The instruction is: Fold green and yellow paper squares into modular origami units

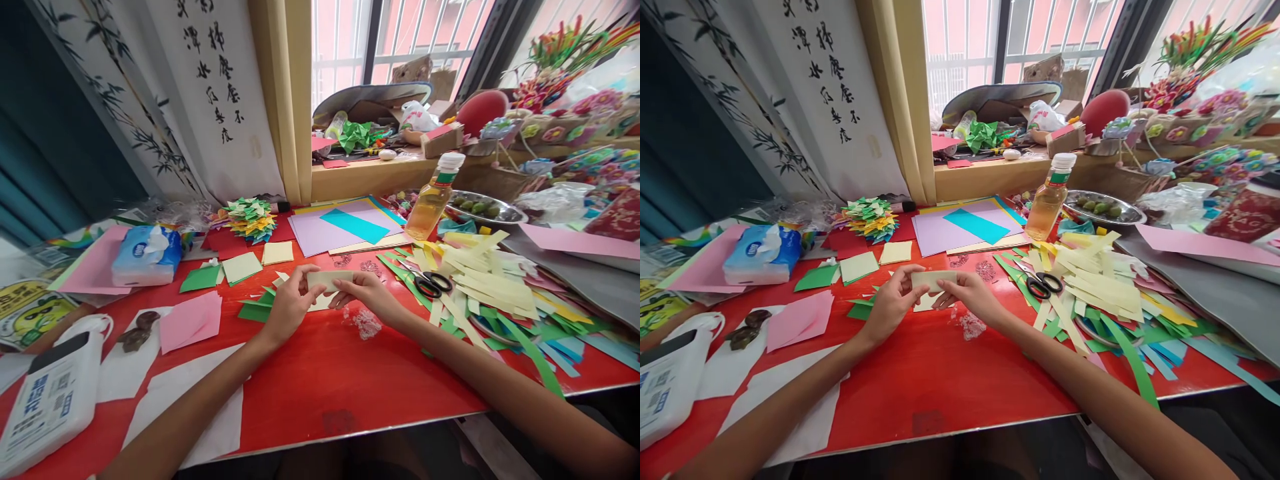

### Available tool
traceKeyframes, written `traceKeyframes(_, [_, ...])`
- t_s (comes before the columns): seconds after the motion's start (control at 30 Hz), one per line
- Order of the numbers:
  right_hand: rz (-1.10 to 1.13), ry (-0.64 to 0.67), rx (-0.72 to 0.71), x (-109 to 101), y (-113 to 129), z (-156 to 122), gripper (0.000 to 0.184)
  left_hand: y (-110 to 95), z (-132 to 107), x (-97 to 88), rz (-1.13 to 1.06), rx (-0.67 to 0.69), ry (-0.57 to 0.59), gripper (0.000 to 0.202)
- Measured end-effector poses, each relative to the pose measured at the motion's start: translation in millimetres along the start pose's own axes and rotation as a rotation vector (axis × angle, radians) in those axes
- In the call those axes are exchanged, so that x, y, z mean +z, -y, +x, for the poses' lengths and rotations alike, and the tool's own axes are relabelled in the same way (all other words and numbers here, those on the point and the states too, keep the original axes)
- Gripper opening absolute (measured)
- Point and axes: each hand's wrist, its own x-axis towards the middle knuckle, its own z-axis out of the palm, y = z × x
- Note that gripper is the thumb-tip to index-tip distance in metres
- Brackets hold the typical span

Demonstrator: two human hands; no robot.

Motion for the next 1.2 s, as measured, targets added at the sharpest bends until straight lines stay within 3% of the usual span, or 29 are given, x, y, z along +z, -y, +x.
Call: traceKeyframes(1.2, [-0.019, -0.006, 0.003, -0.7, -6.7, 0.8, 0.035, 3.8, -1.2, 2.3, 0.056, 0.008, -0.008, 0.025])
